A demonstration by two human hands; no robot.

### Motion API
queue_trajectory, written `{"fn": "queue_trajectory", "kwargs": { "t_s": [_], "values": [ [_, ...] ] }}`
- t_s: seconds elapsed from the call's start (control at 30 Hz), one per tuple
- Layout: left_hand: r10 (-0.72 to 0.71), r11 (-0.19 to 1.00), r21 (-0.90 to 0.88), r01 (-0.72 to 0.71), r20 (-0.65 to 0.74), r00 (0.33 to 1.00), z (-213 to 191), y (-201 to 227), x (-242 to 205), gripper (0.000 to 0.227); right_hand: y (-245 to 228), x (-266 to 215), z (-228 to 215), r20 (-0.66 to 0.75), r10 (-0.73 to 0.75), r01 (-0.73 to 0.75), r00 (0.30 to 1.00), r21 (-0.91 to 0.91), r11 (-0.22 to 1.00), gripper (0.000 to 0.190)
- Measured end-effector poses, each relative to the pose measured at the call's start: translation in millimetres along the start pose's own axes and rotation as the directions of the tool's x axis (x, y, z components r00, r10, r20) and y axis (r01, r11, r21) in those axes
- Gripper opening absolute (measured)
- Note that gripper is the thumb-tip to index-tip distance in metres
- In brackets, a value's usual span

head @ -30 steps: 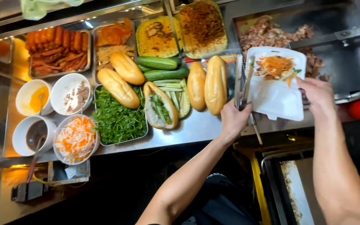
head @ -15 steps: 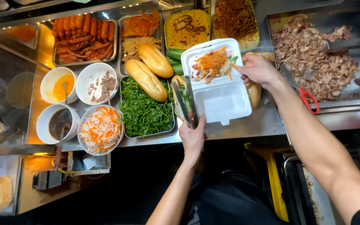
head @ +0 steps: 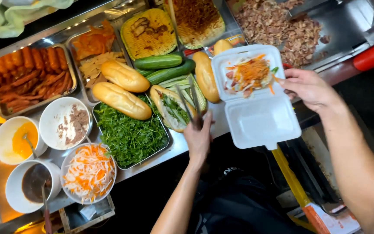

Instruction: Assembling and preparing Banh Mi sandwiches with various fillings and sauces at a food stall.

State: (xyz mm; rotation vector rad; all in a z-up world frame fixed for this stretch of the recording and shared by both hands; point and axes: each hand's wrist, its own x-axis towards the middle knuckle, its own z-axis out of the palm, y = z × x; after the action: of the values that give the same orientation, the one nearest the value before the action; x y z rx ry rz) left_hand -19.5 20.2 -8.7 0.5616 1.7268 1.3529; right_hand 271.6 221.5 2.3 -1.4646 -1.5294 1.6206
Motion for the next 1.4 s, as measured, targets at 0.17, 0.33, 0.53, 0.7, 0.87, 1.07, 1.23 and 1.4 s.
{"fn": "queue_trajectory", "kwargs": {
  "t_s": [0.17, 0.33, 0.53, 0.7, 0.87, 1.07, 1.23, 1.4],
  "values": [
    [0.175, 0.918, 0.368, -0.145, -0.051, 0.983, 96, 41, 72, 0.093, 30, -34, -84, -0.211, 0.040, -0.048, 0.977, -0.033, 0.998, 0.036],
    [0.087, 0.928, 0.366, -0.066, -0.043, 0.995, 128, 51, 105, 0.118, 60, -10, -106, -0.235, 0.039, -0.038, 0.971, 0.010, 0.999, 0.035],
    [0.209, 0.859, 0.503, -0.097, -0.170, 0.963, 38, 100, 89, 0.088, 39, 101, -27, -0.023, -0.033, 0.035, 0.999, 0.102, 0.994, 0.041],
    [0.281, 0.809, 0.584, -0.064, -0.289, 0.915, 13, 76, 102, 0.089, 15, 172, 50, 0.019, -0.091, 0.091, 0.996, -0.042, 0.995, 0.044],
    [0.280, 0.857, 0.506, -0.099, -0.296, 0.913, 15, 82, 76, 0.057, 18, 179, 38, -0.087, -0.068, 0.045, 0.994, -0.243, 0.969, 0.049],
    [-0.214, 0.918, -0.353, 0.183, -0.051, 0.976, -14, 57, 44, 0.064, 48, 101, -37, -0.059, -0.354, 0.114, 0.933, -0.886, 0.450, 0.034],
    [-0.212, 0.938, -0.271, 0.216, 0.042, 0.976, -94, 104, -3, 0.056, 84, 110, -42, -0.081, -0.322, -0.016, 0.943, -0.980, 0.201, 0.055],
    [-0.100, 0.902, 0.358, 0.243, -0.374, 0.922, -217, 119, 23, 0.056, 275, 242, -132, 0.006, -0.378, 0.284, 0.926, -0.672, 0.684, 0.066]
  ]
}}
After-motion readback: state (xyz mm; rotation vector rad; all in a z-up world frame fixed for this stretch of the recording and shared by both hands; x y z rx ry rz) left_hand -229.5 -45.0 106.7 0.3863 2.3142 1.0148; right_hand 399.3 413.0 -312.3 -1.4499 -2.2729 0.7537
